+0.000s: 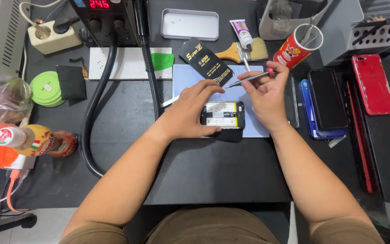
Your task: The person uses a plastic card to pry open the back cover of a smartphone, then uses a screwdriver to remove screws and a metal tool to disconnect internal components. The device is disassembled to expose the battery and motherboard.
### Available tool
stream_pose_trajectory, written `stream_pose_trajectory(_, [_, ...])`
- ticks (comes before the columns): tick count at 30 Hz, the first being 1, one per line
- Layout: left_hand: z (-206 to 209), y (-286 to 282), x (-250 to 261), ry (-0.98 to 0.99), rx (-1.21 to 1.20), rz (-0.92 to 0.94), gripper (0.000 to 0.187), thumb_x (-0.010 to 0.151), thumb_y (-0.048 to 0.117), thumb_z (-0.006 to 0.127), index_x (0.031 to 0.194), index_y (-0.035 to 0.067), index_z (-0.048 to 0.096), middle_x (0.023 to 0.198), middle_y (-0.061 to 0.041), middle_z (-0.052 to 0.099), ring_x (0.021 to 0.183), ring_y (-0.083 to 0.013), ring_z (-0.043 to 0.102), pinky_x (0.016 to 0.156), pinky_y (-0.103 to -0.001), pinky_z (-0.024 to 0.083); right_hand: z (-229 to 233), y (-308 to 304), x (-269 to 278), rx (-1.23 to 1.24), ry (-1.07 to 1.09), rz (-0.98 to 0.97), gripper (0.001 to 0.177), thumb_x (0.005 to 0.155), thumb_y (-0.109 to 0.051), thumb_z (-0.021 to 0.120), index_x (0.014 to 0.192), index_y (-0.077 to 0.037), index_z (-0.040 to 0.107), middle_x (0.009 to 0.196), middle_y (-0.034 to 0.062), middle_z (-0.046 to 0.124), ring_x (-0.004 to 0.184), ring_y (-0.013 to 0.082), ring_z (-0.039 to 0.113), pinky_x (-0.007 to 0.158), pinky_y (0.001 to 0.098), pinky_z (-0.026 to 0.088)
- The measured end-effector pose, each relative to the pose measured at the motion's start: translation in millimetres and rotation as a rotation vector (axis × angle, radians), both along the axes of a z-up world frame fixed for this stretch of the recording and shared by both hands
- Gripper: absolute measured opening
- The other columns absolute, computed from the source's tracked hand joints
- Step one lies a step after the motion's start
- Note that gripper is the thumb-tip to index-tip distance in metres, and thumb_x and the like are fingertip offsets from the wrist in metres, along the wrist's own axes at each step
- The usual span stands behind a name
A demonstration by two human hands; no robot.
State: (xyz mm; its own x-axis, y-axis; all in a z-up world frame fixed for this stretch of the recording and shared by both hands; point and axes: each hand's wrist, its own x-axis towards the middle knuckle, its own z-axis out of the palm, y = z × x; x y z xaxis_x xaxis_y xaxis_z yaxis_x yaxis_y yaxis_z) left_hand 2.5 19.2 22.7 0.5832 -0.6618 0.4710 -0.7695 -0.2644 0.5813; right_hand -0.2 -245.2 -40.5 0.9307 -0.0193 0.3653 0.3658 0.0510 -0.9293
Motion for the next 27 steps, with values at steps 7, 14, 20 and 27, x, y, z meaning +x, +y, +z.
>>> stream_pose_trajectory(7, [-5, -3, 3, 0.063, 0.015, 0.079, 0.075, 0.074, 0.035, 0.087, 0.133, 0.005, 0.053, 0.122, -0.012, 0.063, 0.109, -0.0317, 0.062, 0.096, -0.044, 0.043, -5, -1, 0, -0.023, -0.065, -0.05, 0.059, 0.11, 0.006, 0.061, 0.149, -0.009, 0.019, 0.123, 0.0189, 0.064, 0.111, 0.0188, 0.066, 0.107, 0.0335, 0.053])
stream_pose_trajectory(14, [-8, -5, 5, 0.048, -0.064, 0.167, 0.026, 0.091, 0.022, 0.077, 0.11, 0.007, 0.066, 0.1, -0.008, 0.069, 0.097, -0.0261, 0.066, 0.091, -0.04, 0.047, 1, 7, -3, -0.043, -0.064, -0.068, 0.06, 0.111, 0.004, 0.063, 0.15, -0.009, 0.019, 0.121, 0.0173, 0.065, 0.109, 0.0182, 0.067, 0.103, 0.0314, 0.055])
stream_pose_trajectory(20, [-12, -8, 7, 0.129, -0.147, 0.177, 0.013, 0.094, 0.016, 0.073, 0.099, 0.004, 0.071, 0.092, -0.009, 0.072, 0.088, -0.0251, 0.07, 0.08, -0.038, 0.052, 3, 10, -8, -0.071, -0.069, -0.005, 0.062, 0.111, 0.003, 0.062, 0.152, -0.012, 0.019, 0.117, 0.0176, 0.066, 0.095, 0.0133, 0.062, 0.088, 0.0249, 0.052])
stream_pose_trajectory(27, [-11, -9, 9, 0.173, -0.218, 0.169, 0.01, 0.091, 0.012, 0.073, 0.094, 0.003, 0.072, 0.088, -0.011, 0.073, 0.083, -0.025, 0.072, 0.074, -0.036, 0.055, 8, 13, -12, -0.086, -0.07, 0.042, 0.064, 0.109, 0.003, 0.063, 0.152, -0.015, 0.019, 0.118, 0.0176, 0.065, 0.095, 0.0138, 0.063, 0.089, 0.0245, 0.053])
